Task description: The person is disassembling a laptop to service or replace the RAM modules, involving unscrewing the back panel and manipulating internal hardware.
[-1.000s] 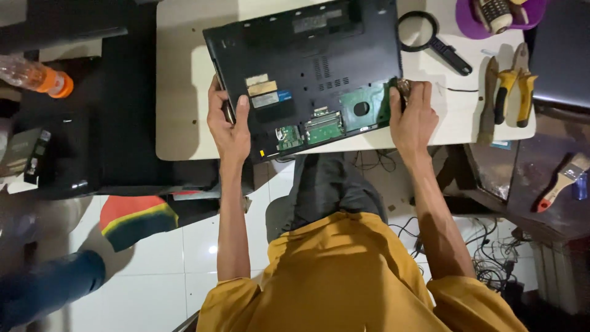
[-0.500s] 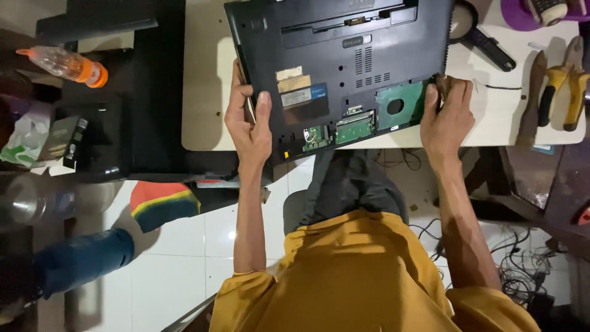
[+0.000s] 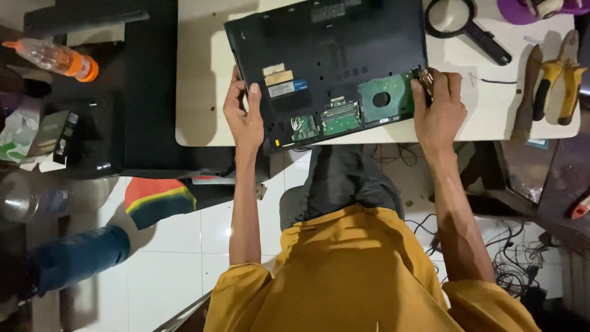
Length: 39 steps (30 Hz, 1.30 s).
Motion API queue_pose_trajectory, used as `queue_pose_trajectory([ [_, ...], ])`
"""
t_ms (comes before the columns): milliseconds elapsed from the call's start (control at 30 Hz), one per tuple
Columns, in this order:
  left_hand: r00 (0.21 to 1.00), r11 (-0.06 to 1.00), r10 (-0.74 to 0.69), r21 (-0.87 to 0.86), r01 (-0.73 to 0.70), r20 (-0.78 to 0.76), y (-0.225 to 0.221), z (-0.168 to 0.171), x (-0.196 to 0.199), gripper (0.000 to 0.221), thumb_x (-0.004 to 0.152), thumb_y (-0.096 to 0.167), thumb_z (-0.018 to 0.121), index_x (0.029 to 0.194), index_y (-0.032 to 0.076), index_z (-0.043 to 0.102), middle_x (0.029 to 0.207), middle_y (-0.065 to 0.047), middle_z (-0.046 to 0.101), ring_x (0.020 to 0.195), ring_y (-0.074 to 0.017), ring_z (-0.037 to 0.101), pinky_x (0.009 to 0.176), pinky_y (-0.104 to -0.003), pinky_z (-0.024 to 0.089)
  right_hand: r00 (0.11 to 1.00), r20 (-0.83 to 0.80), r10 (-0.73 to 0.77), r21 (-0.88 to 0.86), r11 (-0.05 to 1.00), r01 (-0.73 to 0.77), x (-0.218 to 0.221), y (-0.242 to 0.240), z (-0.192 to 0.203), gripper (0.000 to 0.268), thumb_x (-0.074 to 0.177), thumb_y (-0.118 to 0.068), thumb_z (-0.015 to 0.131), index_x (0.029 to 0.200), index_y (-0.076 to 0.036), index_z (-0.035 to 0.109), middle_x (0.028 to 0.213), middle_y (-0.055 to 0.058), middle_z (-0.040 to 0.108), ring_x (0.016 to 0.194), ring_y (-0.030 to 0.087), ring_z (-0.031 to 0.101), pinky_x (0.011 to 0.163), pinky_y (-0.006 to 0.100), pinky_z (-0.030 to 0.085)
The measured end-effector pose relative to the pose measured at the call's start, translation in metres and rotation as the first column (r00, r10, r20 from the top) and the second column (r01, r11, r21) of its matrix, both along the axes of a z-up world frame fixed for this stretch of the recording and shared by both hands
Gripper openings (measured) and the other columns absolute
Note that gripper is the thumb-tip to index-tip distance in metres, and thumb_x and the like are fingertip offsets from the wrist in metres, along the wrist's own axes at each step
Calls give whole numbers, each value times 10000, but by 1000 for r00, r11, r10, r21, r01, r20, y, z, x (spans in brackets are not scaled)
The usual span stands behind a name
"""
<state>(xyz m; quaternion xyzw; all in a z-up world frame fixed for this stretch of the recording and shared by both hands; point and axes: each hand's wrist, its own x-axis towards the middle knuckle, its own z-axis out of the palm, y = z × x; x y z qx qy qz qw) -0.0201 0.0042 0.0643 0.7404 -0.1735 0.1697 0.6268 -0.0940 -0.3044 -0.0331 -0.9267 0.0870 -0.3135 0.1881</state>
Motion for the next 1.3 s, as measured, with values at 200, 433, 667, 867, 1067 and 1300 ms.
queue_pose_trajectory([
  [200, 995, 999, 53, 7, -53, -83, 25, -89, 29, 262, 1110, 273, 571, 954, 64, 601, 802, -102, 542, 816, -231, 570, 898, -461, 470, 1000, -12, -22, -44, 999, 21, 4, -6, -14, 261, 1098, -253, 798, 1237, -46, 721, 1099, 69, 575, 805, 391, 738, 632, 497, 608],
  [433, 977, 988, 102, 137, -77, -186, 33, -117, 46, 135, 1057, 194, 665, 1011, 69, 639, 857, -69, 588, 829, -184, 573, 818, -405, 481, 997, -22, -68, 44, 997, 69, 9, -6, -18, 274, 1016, -258, 818, 1189, -60, 741, 1103, 67, 616, 808, 402, 738, 630, 518, 590],
  [667, 987, 986, 53, 162, -29, -152, 24, -99, 43, 155, 1062, 112, 603, 989, -24, 590, 1174, -225, 558, 1149, -316, 498, 1023, -434, 316, 982, -74, -172, 8, 985, 173, 12, -11, -28, 328, 964, -402, 790, 1175, -156, 744, 1078, -15, 612, 726, 368, 742, 637, 499, 610],
  [867, 960, 991, 79, 124, -47, -267, 21, -81, 38, 205, 1133, 257, 610, 1018, 89, 635, 913, -78, 647, 806, -193, 583, 803, -388, 489, 983, -103, -152, 66, 985, 159, 12, -9, -23, 331, 965, -404, 770, 1174, -150, 739, 1053, -5, 627, 747, 389, 738, 647, 530, 611],
  [1067, 982, 973, 90, 226, -52, -164, 24, -102, 38, 285, 1128, 175, 615, 1066, -87, 522, 1579, -375, 346, 1469, -535, 308, 1235, -610, 194, 979, -139, -148, 103, 981, 163, 8, -10, -17, 332, 957, -365, 730, 1221, -164, 716, 1097, 6, 619, 761, 394, 738, 685, 531, 615],
  [1300, 991, 914, 121, 397, -88, -58, 35, -125, 45, 300, 1184, 176, 570, 1067, -100, 599, 1606, -280, 346, 1428, -520, 415, 1146, -632, 356, 975, -199, -103, 231, 962, 149, 5, -18, -14, 383, 1007, -448, 668, 1253, -157, 709, 1075, -1, 607, 794, 395, 743, 718, 527, 610],
])
